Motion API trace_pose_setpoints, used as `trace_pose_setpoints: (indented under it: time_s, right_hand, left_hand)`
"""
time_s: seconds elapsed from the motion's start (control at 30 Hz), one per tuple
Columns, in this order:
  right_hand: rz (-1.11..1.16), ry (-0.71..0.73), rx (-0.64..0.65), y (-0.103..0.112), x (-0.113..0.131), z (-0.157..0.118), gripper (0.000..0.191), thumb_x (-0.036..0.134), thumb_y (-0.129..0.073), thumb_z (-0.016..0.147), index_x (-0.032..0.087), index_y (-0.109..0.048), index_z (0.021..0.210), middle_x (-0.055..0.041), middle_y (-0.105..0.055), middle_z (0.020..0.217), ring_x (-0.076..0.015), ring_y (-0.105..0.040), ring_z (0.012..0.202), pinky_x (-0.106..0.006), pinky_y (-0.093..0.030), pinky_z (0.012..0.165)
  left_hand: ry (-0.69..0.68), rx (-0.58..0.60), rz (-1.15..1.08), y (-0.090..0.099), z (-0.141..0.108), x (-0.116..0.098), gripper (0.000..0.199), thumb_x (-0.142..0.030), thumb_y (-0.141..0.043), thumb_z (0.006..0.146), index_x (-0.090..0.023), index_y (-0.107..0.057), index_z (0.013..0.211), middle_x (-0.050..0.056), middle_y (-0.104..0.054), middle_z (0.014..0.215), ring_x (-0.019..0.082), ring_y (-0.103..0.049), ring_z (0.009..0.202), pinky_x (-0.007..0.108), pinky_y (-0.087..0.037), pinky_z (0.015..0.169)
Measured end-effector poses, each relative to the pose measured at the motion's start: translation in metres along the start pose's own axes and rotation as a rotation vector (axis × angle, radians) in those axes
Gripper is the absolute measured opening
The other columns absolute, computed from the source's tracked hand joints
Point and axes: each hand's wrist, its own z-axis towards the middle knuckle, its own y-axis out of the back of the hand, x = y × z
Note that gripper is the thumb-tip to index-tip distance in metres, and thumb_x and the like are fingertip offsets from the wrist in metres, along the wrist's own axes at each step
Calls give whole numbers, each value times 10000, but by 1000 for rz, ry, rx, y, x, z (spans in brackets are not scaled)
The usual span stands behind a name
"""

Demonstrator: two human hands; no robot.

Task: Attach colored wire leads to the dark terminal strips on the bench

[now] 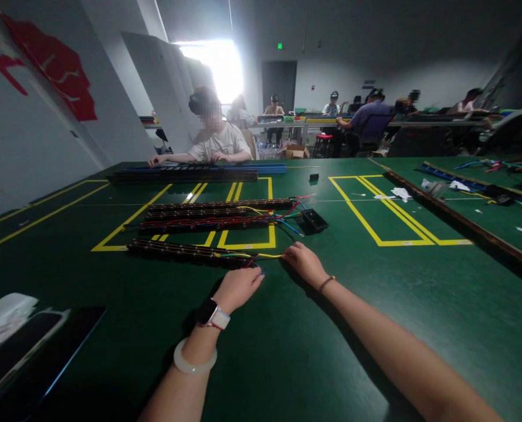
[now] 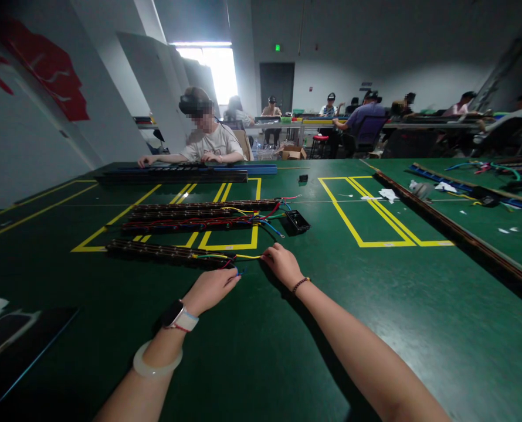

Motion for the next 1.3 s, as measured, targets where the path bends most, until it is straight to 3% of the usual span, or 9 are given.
trace_pose_setpoints:
  time_s: [0.13,0.27,0.5,0.67,0.77,0.93,1.07,1.17,1.3]
  right_hand:
    - [-8,-2,13,1,1,-2,235,376,-507,893,190,-649,911,-37,-554,897,-110,-529,765,-207,-370,664]
    - [-40,0,31,2,1,-4,246,389,-495,897,201,-652,915,-38,-553,893,-113,-529,768,-217,-365,665]
    - [-40,44,41,2,0,-4,269,393,-471,911,190,-646,924,-43,-552,891,-115,-528,770,-223,-361,670]
    - [-23,46,44,1,0,-4,243,375,-489,901,187,-642,907,-38,-554,885,-111,-524,761,-218,-360,669]
    - [0,48,35,0,0,-3,243,375,-493,898,183,-643,897,-40,-554,880,-111,-519,753,-216,-359,662]
    - [54,52,39,-1,-2,-2,233,348,-504,893,169,-652,907,-47,-552,869,-110,-517,768,-211,-373,696]
    - [44,62,48,2,-1,0,221,334,-518,887,166,-659,921,-54,-555,872,-123,-508,810,-226,-371,739]
    - [-1,43,62,7,5,1,275,370,-475,911,174,-665,942,-64,-559,882,-142,-492,854,-259,-351,787]
    - [-17,81,66,10,16,1,422,549,-494,853,194,-646,1023,-74,-557,965,-179,-470,923,-308,-327,835]
  left_hand:
    - [248,-59,-537,-7,5,4,520,-590,-321,875,-145,-469,649,26,-508,561,115,-474,491,226,-264,481]
    - [544,-130,-1130,-1,7,4,436,-569,-345,872,-151,-414,769,-2,-492,500,95,-439,369,185,-236,381]
    - [603,-343,-1534,10,4,-8,245,-382,-452,895,-148,-409,953,11,-575,585,94,-557,479,137,-262,393]
    - [543,-475,-1485,0,8,-10,269,-404,-462,884,-156,-426,983,-23,-542,555,82,-527,432,123,-225,369]
    - [420,-473,-1338,-6,9,-9,364,-493,-461,861,-156,-447,995,-14,-537,546,117,-539,439,150,-254,360]
    - [154,-332,-658,-9,4,-12,343,-446,-444,882,-196,-588,1068,30,-602,688,132,-573,559,214,-380,515]
    - [60,-217,-170,-9,0,-18,307,-370,-421,911,-271,-567,1162,31,-630,786,148,-578,671,235,-321,598]
    - [74,-181,-197,-12,1,-19,300,-353,-417,911,-227,-514,1165,29,-604,781,138,-550,656,222,-300,576]
    - [133,-205,-259,-17,3,-17,213,-365,-472,869,-157,-516,878,44,-573,734,142,-524,656,220,-307,578]
